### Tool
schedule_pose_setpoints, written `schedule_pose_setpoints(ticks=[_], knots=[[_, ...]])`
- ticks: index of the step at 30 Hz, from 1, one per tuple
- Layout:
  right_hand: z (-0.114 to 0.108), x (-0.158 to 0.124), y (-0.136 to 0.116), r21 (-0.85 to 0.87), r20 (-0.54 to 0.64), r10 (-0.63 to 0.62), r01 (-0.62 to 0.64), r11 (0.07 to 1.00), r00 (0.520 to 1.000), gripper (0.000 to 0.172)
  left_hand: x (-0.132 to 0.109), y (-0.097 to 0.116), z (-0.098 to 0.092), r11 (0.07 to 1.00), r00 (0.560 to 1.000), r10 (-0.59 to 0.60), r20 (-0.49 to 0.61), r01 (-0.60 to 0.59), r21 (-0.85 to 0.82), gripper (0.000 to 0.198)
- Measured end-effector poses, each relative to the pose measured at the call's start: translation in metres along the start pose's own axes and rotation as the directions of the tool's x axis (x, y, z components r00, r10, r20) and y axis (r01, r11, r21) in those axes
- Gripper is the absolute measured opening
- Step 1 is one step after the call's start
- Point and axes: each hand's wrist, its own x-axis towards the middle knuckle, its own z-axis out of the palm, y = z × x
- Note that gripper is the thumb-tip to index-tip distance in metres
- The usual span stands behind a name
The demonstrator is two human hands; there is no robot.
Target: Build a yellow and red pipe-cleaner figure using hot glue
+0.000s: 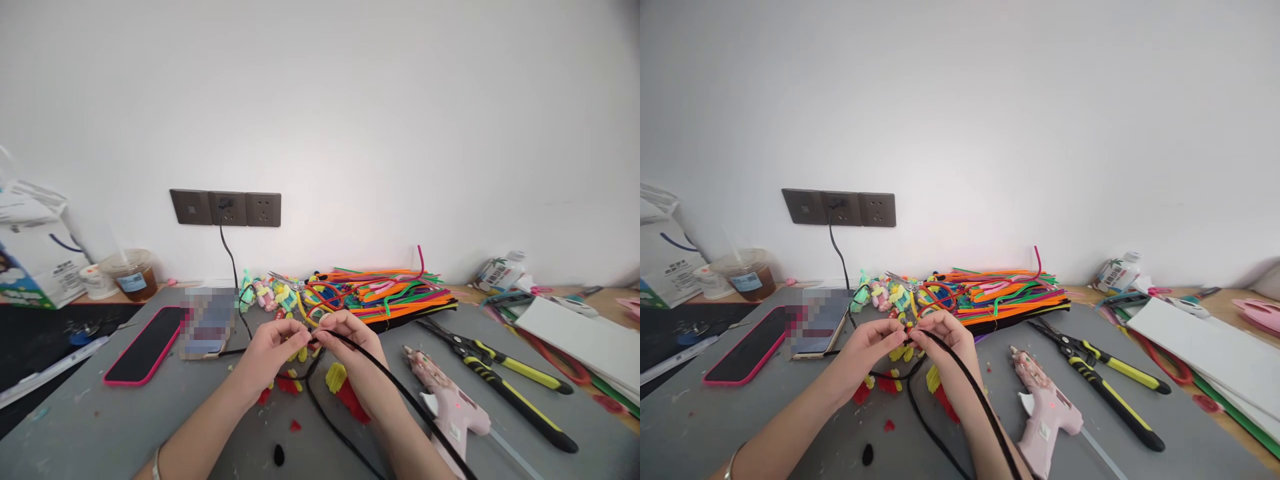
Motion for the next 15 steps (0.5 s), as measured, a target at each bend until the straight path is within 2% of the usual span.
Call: schedule_pose_setpoints(ticks=[6, 9, 12, 15], knots=[[-0.0052, 0.0021, 0.0041, 0.049, 0.053, -0.034, 0.031, 0.998, 0.998, 0.021, -0.0021, 0.0038, -0.0014, 0.998, 0.990, -0.051, 0.131, 0.047, 0.034, 0.042], [-0.0063, 0.0034, 0.0054, 0.102, 0.090, -0.007, -0.002, 0.995, 0.996, 0.020, -0.0025, 0.0042, -0.0017, 0.996, 0.981, -0.079, 0.176, 0.072, 0.049, 0.043], [-0.0067, 0.0034, 0.0061, 0.095, 0.093, 0.037, -0.046, 0.994, 0.995, 0.021, -0.0020, 0.0019, -0.0027, 0.994, 0.979, -0.101, 0.178, 0.094, 0.052, 0.042], [-0.0067, 0.0032, 0.0060, 0.067, 0.057, 0.049, -0.052, 0.996, 0.997, 0.025, -0.0006, -0.0015, -0.0030, 0.994, 0.988, -0.085, 0.130, 0.074, 0.085, 0.038]])
